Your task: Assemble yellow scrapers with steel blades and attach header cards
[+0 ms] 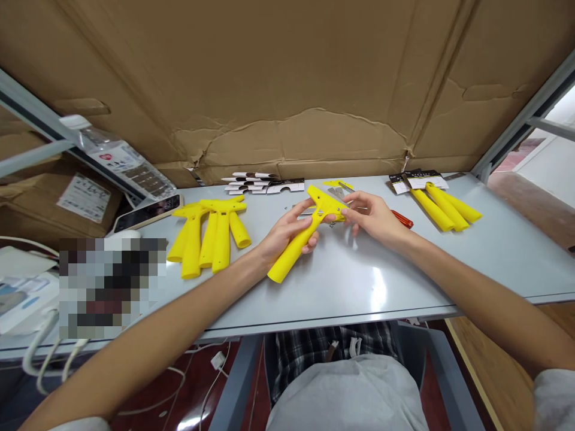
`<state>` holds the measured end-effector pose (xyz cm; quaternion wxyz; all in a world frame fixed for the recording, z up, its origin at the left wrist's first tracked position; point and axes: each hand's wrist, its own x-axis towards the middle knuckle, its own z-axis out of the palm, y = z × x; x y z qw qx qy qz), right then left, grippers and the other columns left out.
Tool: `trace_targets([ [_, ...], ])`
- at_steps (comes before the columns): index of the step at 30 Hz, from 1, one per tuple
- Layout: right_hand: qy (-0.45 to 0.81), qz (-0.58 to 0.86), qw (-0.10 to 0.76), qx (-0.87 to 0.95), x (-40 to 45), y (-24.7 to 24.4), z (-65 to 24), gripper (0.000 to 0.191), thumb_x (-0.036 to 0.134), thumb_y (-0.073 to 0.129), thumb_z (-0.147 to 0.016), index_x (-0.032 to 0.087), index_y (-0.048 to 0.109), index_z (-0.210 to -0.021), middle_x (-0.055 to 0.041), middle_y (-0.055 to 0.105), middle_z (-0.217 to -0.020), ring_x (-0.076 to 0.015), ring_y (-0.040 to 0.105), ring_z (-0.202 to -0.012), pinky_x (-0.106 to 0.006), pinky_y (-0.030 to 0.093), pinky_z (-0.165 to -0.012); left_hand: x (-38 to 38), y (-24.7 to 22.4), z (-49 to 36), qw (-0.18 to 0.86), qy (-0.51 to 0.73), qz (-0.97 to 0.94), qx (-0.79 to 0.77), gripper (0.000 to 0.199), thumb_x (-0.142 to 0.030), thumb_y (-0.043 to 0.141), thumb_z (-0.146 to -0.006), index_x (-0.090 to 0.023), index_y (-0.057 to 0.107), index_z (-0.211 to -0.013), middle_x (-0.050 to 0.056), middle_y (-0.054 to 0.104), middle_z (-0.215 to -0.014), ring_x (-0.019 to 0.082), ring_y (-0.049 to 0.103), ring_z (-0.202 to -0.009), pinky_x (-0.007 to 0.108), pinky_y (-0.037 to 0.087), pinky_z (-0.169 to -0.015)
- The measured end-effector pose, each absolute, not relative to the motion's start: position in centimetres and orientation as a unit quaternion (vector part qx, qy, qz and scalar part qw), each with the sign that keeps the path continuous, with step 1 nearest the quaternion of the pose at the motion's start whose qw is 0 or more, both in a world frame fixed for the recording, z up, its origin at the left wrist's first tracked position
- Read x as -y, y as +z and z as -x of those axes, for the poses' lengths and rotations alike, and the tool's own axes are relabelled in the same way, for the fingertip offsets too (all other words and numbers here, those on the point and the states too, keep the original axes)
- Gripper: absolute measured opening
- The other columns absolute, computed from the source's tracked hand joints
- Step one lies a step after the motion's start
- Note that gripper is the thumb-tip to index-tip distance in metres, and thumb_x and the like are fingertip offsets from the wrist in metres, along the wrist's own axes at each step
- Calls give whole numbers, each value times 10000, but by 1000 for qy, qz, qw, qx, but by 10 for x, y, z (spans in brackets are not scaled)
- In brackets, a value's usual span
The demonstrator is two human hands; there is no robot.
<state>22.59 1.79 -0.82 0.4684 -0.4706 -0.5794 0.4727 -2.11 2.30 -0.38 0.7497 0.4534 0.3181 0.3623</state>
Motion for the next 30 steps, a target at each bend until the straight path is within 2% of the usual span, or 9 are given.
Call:
trace_targets([
  [2, 497, 460, 472, 565, -19, -9, -227, 320, 352, 853, -880, 204, 705, -1121, -75, 716, -971, -183, 710, -769, -297, 610, -531, -23, -4, 20, 742, 361, -470, -314, 798, -376, 897, -829, -293, 537, -1537, 173, 766, -1340, 168, 725, -663, 271, 519, -517],
  [5, 504, 471, 485, 537, -21, -11, -226, 351, 320, 898, -837, 213, 706, -1110, -55, 704, -928, -174, 704, -746, -301, 620, -540, -24, -7, 18, 717, 364, -503, -317, 775, -331, 903, -824, -236, 521, -1491, 184, 750, -1339, 214, 783, -770, 298, 597, -590],
  [10, 499, 483, 490, 527, -26, -18, -222, 385, 326, 911, -817, 220, 675, -1101, -19, 681, -847, -170, 698, -699, -310, 623, -549, -25, -9, 17, 683, 393, -518, -334, 621, -246, 898, -825, -209, 621, -1379, 181, 647, -1486, 234, 799, -934, 320, 663, -683],
  [13, 484, 489, 486, 540, -29, -24, -222, 444, 382, 891, -828, 225, 639, -1158, -36, 709, -923, -181, 709, -692, -324, 604, -542, -26, -9, 17, 671, 414, -506, -349, 553, -183, 884, -793, -195, 678, -1307, 174, 599, -1531, 220, 789, -944, 297, 661, -678],
  [16, 353, 499, 483, 627, -31, -27, -228, 393, 384, 831, -884, 230, 653, -1199, -62, 726, -1089, -150, 683, -674, -328, 571, -598, -28, -7, 18, 649, 454, -490, -363, 507, -140, 848, -768, -188, 701, -1251, 163, 553, -1556, 200, 773, -943, 263, 641, -637],
  [20, 137, 478, 376, 782, -31, -29, -233, 173, 223, 753, -930, 198, 778, -1099, -51, 719, -1018, -127, 613, -695, -335, 511, -758, -31, -8, 17, 625, 481, -478, -386, 504, -116, 796, -771, -190, 690, -1259, 156, 544, -1540, 172, 755, -918, 238, 624, -606],
  [25, 90, 490, 237, 834, -23, -31, -223, 173, 242, 708, -993, 232, 835, -1110, -62, 734, -1013, -183, 645, -857, -308, 403, -726, -33, -12, 15, 620, 477, -482, -395, 502, -125, 775, -778, -189, 676, -1266, 157, 568, -1496, 167, 752, -872, 240, 609, -567],
  [30, 64, 512, 191, 835, -19, -28, -216, 250, 266, 611, -1053, 282, 850, -1128, -58, 756, -1115, -204, 669, -928, -313, 346, -693, -31, -15, 15, 611, 470, -493, -403, 454, -140, 776, -772, -183, 689, -1215, 153, 559, -1500, 161, 749, -842, 245, 589, -551],
])
